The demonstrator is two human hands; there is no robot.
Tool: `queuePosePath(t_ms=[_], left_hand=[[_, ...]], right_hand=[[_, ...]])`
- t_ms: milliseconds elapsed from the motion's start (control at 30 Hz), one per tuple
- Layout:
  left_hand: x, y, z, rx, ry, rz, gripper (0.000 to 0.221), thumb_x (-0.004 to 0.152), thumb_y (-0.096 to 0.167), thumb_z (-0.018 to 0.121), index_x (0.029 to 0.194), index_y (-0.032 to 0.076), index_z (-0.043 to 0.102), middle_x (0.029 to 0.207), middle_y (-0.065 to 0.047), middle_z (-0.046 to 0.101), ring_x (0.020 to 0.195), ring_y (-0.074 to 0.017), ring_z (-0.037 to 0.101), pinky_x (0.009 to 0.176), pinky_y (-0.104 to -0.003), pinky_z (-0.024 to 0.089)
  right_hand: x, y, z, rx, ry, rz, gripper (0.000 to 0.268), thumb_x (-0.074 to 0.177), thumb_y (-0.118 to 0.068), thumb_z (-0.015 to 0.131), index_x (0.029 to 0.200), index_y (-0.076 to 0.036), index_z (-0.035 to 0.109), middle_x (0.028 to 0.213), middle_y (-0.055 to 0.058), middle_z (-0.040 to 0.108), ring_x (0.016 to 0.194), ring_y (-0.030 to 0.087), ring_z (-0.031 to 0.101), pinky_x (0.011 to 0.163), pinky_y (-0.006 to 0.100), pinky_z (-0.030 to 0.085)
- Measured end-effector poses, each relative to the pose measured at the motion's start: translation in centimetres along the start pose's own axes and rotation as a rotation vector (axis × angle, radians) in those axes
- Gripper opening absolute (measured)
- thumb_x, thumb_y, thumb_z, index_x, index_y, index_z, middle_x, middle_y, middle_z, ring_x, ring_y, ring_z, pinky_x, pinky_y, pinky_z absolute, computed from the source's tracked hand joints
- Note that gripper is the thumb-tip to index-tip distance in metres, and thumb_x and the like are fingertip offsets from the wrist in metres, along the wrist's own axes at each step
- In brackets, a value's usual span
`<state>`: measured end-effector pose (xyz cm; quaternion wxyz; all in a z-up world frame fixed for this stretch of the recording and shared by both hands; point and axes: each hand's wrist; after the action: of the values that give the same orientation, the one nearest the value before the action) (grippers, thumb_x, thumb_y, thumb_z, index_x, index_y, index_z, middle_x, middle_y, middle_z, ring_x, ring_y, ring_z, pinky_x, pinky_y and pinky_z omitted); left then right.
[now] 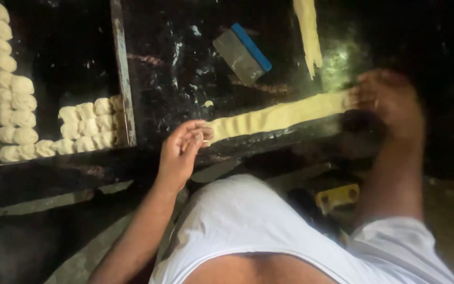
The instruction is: The recorder is seen preparing pieces of dough and placing them into a baking tray.
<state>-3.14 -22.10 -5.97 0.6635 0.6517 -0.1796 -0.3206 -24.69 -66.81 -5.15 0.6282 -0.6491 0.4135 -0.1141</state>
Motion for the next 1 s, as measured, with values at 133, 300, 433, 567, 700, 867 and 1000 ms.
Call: queuePosePath(t_ms=[133,300,433,567,700,867,1000], left_hand=[[0.9,-1.5,-0.4,-0.109,0.071,-0.150,0.026,0.104,0.015,0.057,0.125,0.001,0.064,0.112,-0.007,0.074,0.103,-0.0164,0.072,0.083,-0.032,0.059],[-0.1,-1.7,-0.2,-0.017,0.119,-0.018,0.021,0.103,0.011,0.058,0.120,0.001,0.066,0.106,-0.007,0.076,0.097,-0.0150,0.072,0.084,-0.030,0.059],[-0.4,-2.4,-1.1,0.009,0.170,-0.067,0.017,0.101,0.008,0.060,0.115,0.000,0.067,0.103,-0.007,0.076,0.095,-0.0131,0.072,0.083,-0.028,0.059],[-0.8,-2.4,-2.5,-0.013,0.173,0.016,0.018,0.103,0.008,0.060,0.116,0.000,0.069,0.103,-0.008,0.076,0.096,-0.0139,0.072,0.082,-0.029,0.059],[-1.9,-2.1,-3.5,-0.084,0.168,0.042,0.021,0.103,0.010,0.058,0.120,0.002,0.066,0.105,-0.006,0.076,0.097,-0.0131,0.073,0.084,-0.028,0.058],[-1.6,-2.0,-5.1,-0.175,0.137,0.061,0.020,0.105,0.013,0.057,0.118,0.002,0.067,0.107,-0.005,0.076,0.100,-0.0118,0.072,0.087,-0.027,0.058],[-0.7,-3.4,-5.7,-0.177,0.107,0.144,0.016,0.104,0.009,0.062,0.116,0.000,0.069,0.106,-0.007,0.076,0.095,-0.0120,0.070,0.085,-0.027,0.057]], right_hand=[[-0.2,-3.9,2.6,-0.344,0.123,0.125,0.026,0.107,-0.023,0.053,0.121,-0.006,0.066,0.096,0.012,0.074,0.083,0.025,0.073,0.072,0.040,0.061],[2.6,-4.7,12.4,-0.763,-0.007,-0.277,0.035,0.102,-0.023,0.069,0.134,-0.008,0.066,0.110,0.016,0.071,0.097,0.032,0.068,0.082,0.047,0.056],[2.8,-7.3,23.2,-0.957,-0.062,-0.619,0.075,0.095,-0.037,0.081,0.156,-0.013,0.046,0.131,0.022,0.068,0.117,0.040,0.065,0.098,0.049,0.054],[4.5,-6.2,28.0,-1.442,0.087,-0.733,0.093,0.082,-0.056,0.088,0.152,-0.017,0.041,0.143,0.024,0.059,0.122,0.048,0.058,0.094,0.059,0.052],[2.6,-7.8,28.4,-0.968,-0.027,-0.513,0.101,0.077,-0.034,0.089,0.158,-0.015,0.030,0.132,0.032,0.055,0.110,0.043,0.062,0.086,0.048,0.057],[-4.5,-8.2,27.3,-0.758,-0.101,-0.160,0.041,0.095,-0.022,0.076,0.128,-0.004,0.060,0.098,0.013,0.066,0.083,0.023,0.063,0.068,0.040,0.054],[-13.4,-9.8,27.0,-0.695,-0.195,-0.250,0.034,0.100,-0.013,0.063,0.128,0.002,0.052,0.089,0.011,0.062,0.073,0.018,0.058,0.057,0.034,0.051]])
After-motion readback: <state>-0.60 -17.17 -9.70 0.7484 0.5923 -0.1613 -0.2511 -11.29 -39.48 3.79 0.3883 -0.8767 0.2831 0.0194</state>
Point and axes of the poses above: each hand's wrist, its own x-axis towards the middle knuckle, its own z-axis out of the palm, y = z × x
